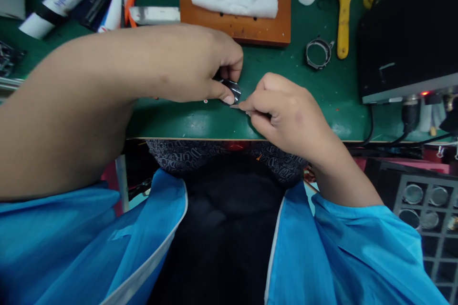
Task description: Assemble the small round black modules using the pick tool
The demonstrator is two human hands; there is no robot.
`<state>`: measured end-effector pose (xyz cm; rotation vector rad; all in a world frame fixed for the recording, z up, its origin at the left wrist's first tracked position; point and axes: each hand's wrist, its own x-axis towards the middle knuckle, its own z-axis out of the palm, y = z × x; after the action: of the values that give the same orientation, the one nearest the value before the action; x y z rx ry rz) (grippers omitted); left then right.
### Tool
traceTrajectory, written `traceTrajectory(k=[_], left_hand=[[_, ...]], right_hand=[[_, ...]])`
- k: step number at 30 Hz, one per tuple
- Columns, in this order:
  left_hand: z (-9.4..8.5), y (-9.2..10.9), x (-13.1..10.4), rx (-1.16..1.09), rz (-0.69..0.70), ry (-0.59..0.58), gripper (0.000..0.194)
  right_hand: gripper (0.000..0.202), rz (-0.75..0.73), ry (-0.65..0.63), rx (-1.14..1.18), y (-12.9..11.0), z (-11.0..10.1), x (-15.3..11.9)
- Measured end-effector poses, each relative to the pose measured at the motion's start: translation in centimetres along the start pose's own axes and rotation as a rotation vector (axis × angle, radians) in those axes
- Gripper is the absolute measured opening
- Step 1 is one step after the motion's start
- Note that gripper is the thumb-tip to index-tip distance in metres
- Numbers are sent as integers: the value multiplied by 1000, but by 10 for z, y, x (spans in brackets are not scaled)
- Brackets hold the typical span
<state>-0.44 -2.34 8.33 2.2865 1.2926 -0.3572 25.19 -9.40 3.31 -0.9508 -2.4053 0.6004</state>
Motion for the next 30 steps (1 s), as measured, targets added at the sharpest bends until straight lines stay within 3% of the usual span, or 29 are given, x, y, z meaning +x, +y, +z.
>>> traceTrajectory(k=[13, 19, 23, 30], left_hand=[[-1, 6, -1, 20, -36, -14, 40], [0, 1, -2, -43, -23, 0, 52], [-1, 1, -1, -47, -27, -9, 48], [-1, 3, -2, -73, -44, -18, 50]], right_hand=[[35, 26, -69, -37, 3, -8, 0], [36, 23, -65, -33, 1, -7, 3], [31, -18, -17, 6, 4, -5, 2], [35, 50, -70, 8, 2, -8, 2]])
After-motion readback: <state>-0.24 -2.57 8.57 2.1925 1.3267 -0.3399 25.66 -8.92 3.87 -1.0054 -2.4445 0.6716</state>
